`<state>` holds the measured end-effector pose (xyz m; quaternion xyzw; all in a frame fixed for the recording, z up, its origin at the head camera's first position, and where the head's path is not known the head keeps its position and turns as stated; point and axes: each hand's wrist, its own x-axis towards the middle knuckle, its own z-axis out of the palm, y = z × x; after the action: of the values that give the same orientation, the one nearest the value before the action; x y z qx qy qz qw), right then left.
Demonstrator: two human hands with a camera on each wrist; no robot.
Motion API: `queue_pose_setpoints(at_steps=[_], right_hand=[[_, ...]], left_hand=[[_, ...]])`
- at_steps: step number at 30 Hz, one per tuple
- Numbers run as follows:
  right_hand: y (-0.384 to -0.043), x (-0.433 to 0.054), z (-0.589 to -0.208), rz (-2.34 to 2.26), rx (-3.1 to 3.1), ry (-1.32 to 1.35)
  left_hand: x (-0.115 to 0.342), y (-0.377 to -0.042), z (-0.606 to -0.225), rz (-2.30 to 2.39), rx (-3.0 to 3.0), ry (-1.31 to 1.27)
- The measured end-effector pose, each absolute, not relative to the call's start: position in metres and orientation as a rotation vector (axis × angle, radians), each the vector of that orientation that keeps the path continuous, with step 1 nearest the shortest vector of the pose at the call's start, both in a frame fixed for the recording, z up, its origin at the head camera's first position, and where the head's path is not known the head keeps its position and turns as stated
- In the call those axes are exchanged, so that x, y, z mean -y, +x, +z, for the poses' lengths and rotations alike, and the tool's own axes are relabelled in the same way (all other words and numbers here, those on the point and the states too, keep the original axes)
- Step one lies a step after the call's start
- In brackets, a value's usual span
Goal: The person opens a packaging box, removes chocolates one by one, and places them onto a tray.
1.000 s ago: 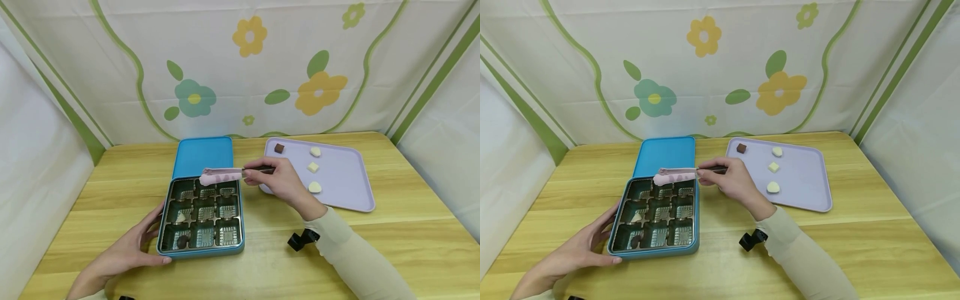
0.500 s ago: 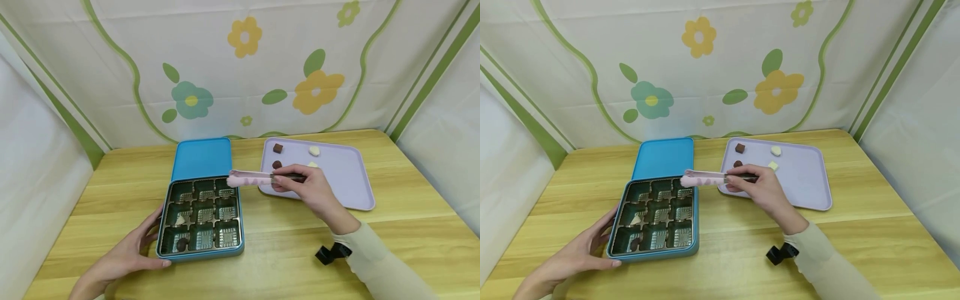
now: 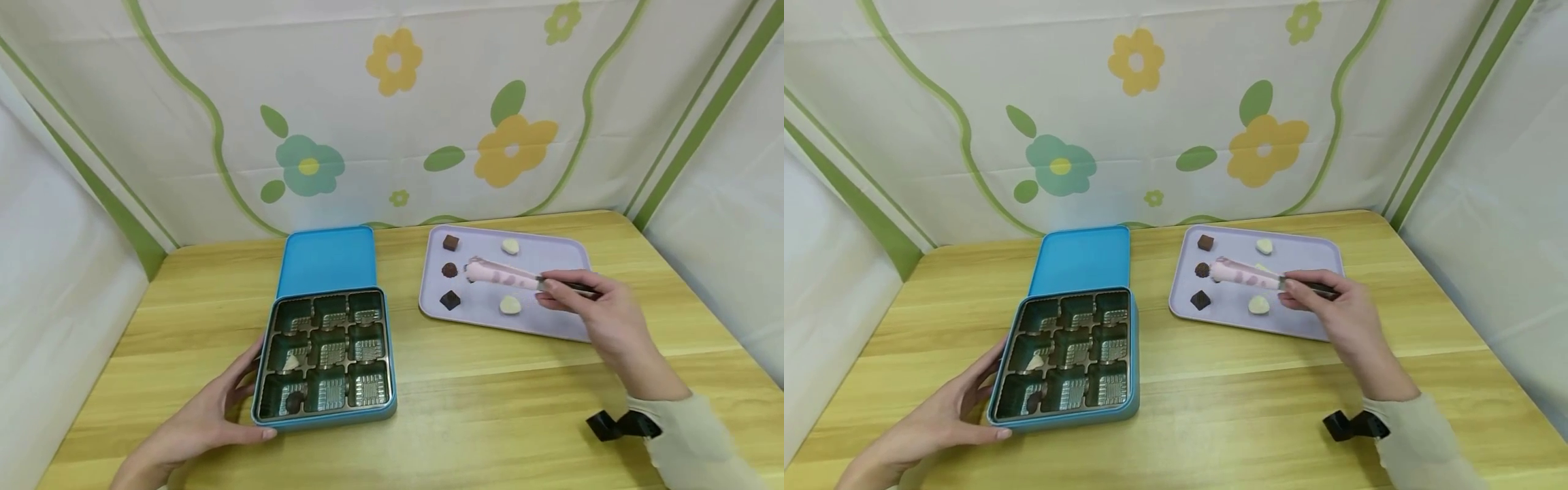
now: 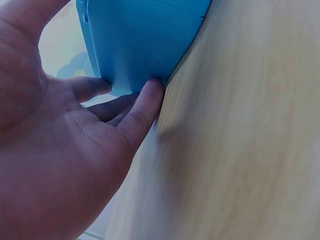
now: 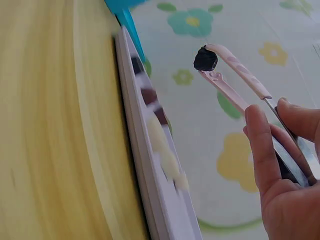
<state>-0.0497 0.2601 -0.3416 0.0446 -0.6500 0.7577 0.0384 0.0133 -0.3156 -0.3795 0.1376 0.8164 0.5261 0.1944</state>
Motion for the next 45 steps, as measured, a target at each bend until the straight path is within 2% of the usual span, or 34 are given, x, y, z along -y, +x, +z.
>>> queue_pose_setpoints(at_steps=[8, 16, 31, 45], right_hand=[[-0.059, -0.309, -0.347, 2.390, 1.679, -0.050], [-0.063, -0.330, -0.353, 2.325, 1.618, -0.281], [-0.071, -0.342, -0.363, 2.206, 1.654, -0.484], [-0.079, -0.340, -0.364, 2.118, 1.746, -0.490]], left_hand=[[0.318, 0.015, -0.381, 1.462, -2.288, 0.352], [0.315, 0.018, -0.378, 1.448, -2.295, 0.331], [0.315, 0.016, -0.380, 1.453, -2.283, 0.331], [0.314, 0.013, -0.380, 1.478, -2.272, 0.356]])
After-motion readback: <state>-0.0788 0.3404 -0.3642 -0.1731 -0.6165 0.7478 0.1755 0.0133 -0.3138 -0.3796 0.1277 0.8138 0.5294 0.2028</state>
